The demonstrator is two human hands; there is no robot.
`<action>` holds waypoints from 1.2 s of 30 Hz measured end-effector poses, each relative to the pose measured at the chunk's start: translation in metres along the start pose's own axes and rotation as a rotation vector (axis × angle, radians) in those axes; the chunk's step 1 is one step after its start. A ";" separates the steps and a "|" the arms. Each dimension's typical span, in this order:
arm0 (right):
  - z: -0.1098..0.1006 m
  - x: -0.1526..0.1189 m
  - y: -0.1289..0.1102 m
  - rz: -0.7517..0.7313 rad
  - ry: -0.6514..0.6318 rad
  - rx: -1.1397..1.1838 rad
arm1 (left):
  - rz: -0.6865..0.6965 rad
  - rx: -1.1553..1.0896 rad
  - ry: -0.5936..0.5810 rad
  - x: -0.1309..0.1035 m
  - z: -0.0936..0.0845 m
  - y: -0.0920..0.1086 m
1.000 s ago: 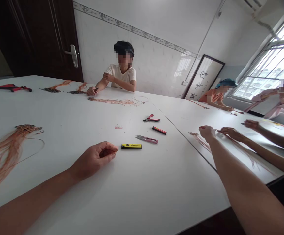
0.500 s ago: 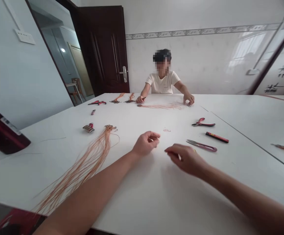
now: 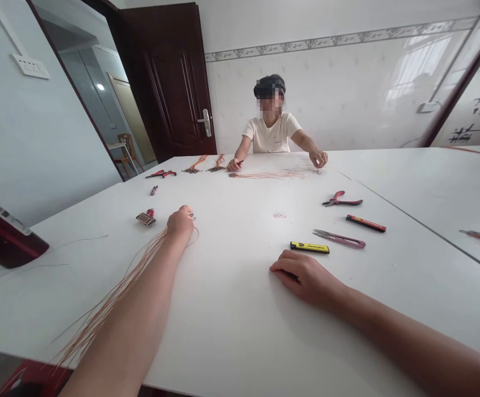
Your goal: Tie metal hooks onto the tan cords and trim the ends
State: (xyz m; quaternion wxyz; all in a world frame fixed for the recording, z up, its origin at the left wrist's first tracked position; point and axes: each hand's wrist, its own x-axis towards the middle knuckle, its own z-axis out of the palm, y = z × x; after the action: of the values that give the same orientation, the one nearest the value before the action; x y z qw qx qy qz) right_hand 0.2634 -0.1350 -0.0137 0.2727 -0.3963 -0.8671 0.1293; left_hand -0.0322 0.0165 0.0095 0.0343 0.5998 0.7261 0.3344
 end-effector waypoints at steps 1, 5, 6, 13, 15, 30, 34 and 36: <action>0.000 0.000 0.000 0.000 -0.001 0.003 | 0.015 0.020 -0.005 0.001 0.000 0.000; -0.003 0.000 -0.001 0.008 -0.013 0.010 | 0.070 0.062 0.013 0.001 -0.003 0.002; -0.004 -0.001 -0.002 0.011 -0.017 0.014 | 0.086 0.062 0.039 0.000 -0.004 0.003; -0.008 -0.003 -0.002 0.025 -0.008 0.060 | 0.295 -0.141 0.524 0.002 -0.027 0.017; -0.007 -0.003 -0.001 0.049 0.011 0.109 | 0.361 -0.258 0.596 -0.006 -0.033 0.033; -0.028 -0.005 -0.003 0.405 0.314 0.780 | 0.784 -0.763 -0.304 -0.159 0.013 0.130; -0.023 -0.007 0.000 0.413 0.285 0.550 | 0.564 -0.848 -0.504 -0.158 0.011 0.124; -0.023 -0.007 0.001 0.393 0.279 0.449 | 0.441 -0.894 -0.569 -0.159 0.012 0.123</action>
State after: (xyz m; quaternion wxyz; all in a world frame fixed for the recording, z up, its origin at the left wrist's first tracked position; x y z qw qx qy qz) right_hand 0.2809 -0.1389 0.0021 0.4395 -0.4998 -0.6782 0.3116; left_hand 0.1219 -0.1132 0.0096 0.4083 0.7306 0.3340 0.4336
